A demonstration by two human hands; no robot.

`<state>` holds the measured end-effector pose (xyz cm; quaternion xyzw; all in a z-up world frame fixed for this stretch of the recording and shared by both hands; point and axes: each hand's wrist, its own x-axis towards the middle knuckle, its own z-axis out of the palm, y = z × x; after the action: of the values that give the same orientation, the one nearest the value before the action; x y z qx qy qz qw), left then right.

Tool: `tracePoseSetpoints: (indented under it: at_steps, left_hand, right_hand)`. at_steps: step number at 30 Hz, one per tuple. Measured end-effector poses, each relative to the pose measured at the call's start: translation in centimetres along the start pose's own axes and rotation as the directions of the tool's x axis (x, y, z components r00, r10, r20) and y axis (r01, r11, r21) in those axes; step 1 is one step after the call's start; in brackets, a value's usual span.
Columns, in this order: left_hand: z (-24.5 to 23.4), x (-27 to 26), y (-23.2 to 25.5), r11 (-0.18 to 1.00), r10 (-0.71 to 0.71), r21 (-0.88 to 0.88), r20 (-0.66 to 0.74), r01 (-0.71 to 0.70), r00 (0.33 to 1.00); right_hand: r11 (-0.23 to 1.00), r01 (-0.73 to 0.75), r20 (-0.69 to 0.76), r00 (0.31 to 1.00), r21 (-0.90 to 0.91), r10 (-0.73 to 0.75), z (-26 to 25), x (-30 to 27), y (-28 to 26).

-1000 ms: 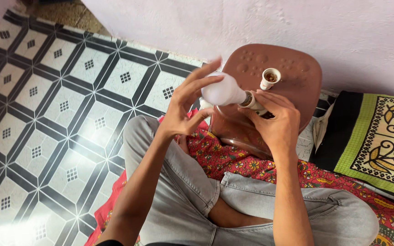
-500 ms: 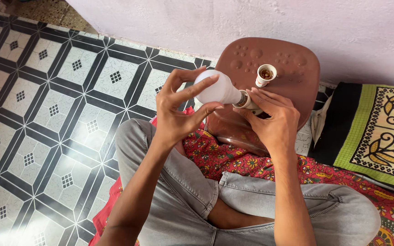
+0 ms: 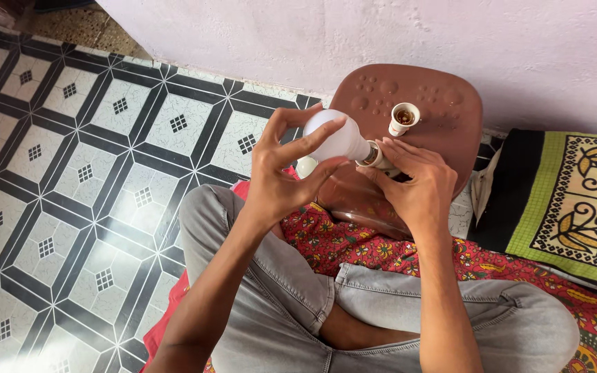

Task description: The person sits on the floor and repeatedly screws white LED light bulbs into small white sockets placed on a brown plastic stool. They handle the bulbs and sockets one at a time, tightening and loosening them multiple times.

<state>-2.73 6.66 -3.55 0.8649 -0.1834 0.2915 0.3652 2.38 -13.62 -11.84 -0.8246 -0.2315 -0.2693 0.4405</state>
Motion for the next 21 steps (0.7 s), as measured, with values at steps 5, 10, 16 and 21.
tracePoseSetpoints:
  at_steps: [5, 10, 16, 21]
  left_hand:
    - [0.1, 1.2, 0.3, 1.0, 0.009, -0.03, 0.046, -0.008, 0.999]
    - [0.1, 1.4, 0.3, 0.997, 0.005, -0.074, 0.011, -0.004, 1.0]
    - [0.6, 0.4, 0.2, 0.99, -0.086, -0.115, -0.017, 0.083, 0.996]
    - [0.4, 1.3, 0.4, 0.99, -0.123, -0.058, 0.042, 0.126, 0.991]
  right_hand:
    - [0.999, -0.02, 0.013, 1.0, 0.042, 0.019, -0.2, -0.3, -0.3]
    - [0.998, -0.037, 0.003, 0.999, 0.045, 0.037, -0.3, 0.0, -0.2]
    - [0.998, -0.008, 0.009, 1.0, 0.054, 0.007, -0.1, -0.2, 0.5]
    - [0.998, -0.051, 0.035, 0.998, 0.04, 0.049, -0.1, -0.2, 0.8]
